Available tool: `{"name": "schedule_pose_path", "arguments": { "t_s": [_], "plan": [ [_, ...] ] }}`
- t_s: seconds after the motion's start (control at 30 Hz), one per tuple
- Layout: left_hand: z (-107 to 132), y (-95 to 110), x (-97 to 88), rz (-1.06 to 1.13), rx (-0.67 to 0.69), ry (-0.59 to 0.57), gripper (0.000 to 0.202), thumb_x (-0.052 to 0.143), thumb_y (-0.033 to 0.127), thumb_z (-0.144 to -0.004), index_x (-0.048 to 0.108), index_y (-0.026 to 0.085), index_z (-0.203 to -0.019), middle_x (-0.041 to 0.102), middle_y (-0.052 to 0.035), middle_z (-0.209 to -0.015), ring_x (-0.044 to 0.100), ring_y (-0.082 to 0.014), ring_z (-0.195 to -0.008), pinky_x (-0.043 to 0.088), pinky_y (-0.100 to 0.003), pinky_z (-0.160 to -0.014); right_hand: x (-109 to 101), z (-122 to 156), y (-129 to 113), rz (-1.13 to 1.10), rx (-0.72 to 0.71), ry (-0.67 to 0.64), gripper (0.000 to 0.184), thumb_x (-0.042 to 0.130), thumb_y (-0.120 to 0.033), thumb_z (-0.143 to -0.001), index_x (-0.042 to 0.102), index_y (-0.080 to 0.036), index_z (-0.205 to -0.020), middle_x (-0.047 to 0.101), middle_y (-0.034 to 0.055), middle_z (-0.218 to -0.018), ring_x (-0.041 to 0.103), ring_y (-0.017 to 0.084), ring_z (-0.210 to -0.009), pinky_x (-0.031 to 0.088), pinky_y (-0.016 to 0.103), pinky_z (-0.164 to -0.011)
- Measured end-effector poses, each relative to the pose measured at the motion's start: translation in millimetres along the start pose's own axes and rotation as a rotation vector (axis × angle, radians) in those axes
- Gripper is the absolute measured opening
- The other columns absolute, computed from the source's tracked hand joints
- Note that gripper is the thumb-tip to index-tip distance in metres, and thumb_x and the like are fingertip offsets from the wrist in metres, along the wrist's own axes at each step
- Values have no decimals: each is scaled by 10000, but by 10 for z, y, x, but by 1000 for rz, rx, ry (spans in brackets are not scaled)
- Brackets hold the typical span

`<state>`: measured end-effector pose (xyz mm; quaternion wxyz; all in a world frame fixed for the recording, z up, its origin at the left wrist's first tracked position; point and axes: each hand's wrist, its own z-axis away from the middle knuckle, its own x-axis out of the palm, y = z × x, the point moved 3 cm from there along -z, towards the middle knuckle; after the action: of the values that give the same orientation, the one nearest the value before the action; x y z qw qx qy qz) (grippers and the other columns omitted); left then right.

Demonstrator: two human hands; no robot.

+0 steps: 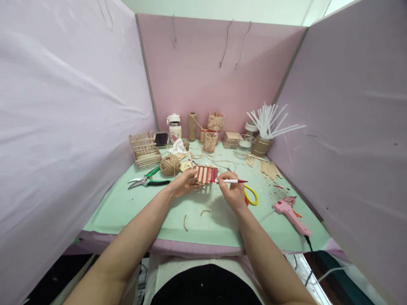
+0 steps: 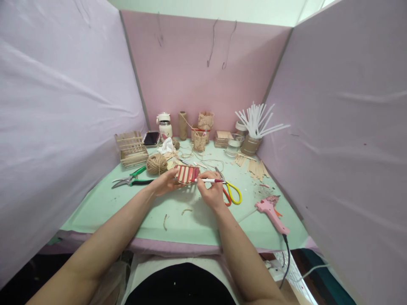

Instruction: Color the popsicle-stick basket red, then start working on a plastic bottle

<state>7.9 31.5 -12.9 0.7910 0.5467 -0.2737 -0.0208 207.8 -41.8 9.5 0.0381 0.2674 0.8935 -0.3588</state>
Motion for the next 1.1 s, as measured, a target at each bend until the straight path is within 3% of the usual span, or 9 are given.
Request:
{"name": "schedule_pose_path", "arguments": {
  "t_s": [0.3,0.6,0.83,1.1],
  "plan": [
    [-26,-11,-28,3,-7,-26,577,947,466,-729,737,192,-1192,770,-152,-1241,770,-262,-986,602,-377,-906,4,-4,17,-2,49,61,164,624,-340,-939,713,-263,-825,770,24,-811,697,235,-805,519,413,-853],
    [-24,-14,-24,-7,0,-12,607,959,485,-706,727,191,-1184,779,-149,-1216,773,-262,-971,598,-370,-897,2,-1,1,-4,-1,18,186,597,-293,-899,642,-260,-722,723,2,-715,664,218,-734,508,414,-844],
    [-20,-12,-19,-2,3,-8,575,957,461,-715,736,198,-1176,770,-152,-1252,769,-269,-992,602,-384,-907,-2,-5,30,7,44,86,163,625,-346,-949,723,-266,-846,770,28,-809,698,234,-791,527,405,-829],
    [-8,-18,1,2,8,2,619,971,465,-668,721,201,-1170,781,-131,-1181,756,-239,-931,601,-359,-871,-9,12,35,13,13,41,174,618,-297,-897,651,-261,-730,723,3,-728,671,222,-748,510,409,-839]
  ]
}}
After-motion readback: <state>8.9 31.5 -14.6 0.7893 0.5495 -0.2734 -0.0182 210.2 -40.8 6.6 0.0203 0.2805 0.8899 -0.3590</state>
